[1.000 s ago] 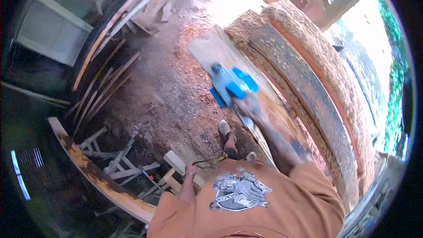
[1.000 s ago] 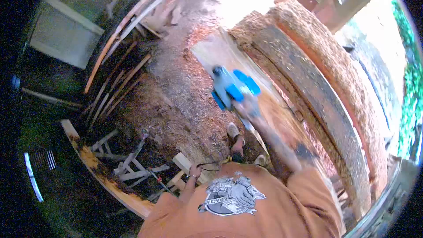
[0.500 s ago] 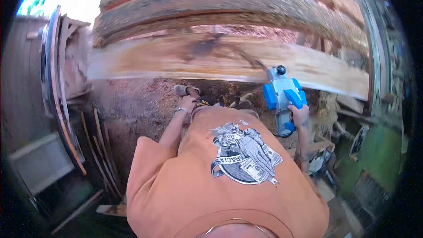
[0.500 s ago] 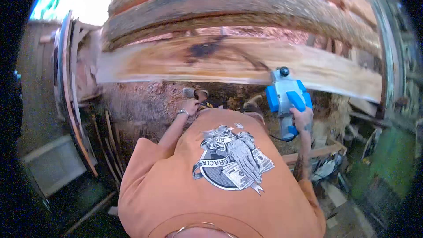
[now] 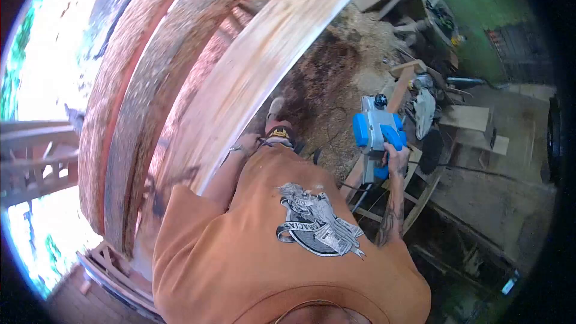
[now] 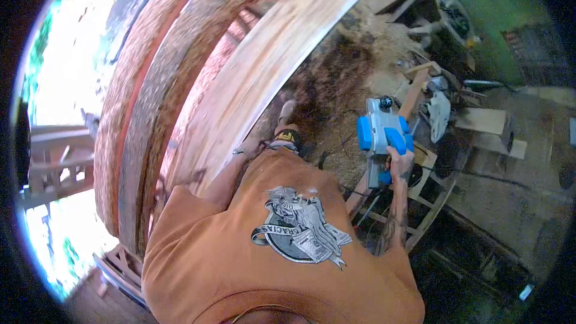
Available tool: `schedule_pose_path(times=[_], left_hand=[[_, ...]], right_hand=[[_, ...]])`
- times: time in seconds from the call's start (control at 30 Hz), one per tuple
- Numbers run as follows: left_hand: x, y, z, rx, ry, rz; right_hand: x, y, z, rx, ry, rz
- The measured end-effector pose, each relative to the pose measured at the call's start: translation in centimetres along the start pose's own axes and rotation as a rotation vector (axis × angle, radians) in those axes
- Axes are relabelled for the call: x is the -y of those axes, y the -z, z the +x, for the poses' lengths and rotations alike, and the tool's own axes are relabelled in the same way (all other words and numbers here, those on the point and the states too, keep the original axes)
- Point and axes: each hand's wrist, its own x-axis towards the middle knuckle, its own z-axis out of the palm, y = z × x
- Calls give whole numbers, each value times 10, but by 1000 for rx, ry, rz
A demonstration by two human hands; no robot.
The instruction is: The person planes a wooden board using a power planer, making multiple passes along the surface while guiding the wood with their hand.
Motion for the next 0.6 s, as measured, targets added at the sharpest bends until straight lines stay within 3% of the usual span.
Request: schedule_pose_path(times=[0.03, 0.17, 0.2, 0.3, 0.37, 0.47, 0.53, 0.6], left_hand=[[-10, 10, 39, 20, -64, 70], [-64, 30, 151, -11, 80, 22], [-23, 4, 184, -66, 241, -151], [-49, 21, 249, -254, -31, -74], [-67, 50, 279, 154, 238, -248], [-29, -6, 357, 41, 201, -184], [-61, 17, 382, 38, 205, -85], [-61, 2, 426, 18, 189, -369]], right_hand=[[-4, 7, 14, -42, -33, 19], [-5, 42, 69, -178, -161, 87], [-16, 33, 69, -194, -179, 96], [-1, 47, 127, -275, -233, 98], [15, 62, 156, -330, -350, 97], [55, 61, 199, -342, -389, 154], [67, 81, 244, -348, -404, 126], [70, 101, 299, -351, -354, 78]])
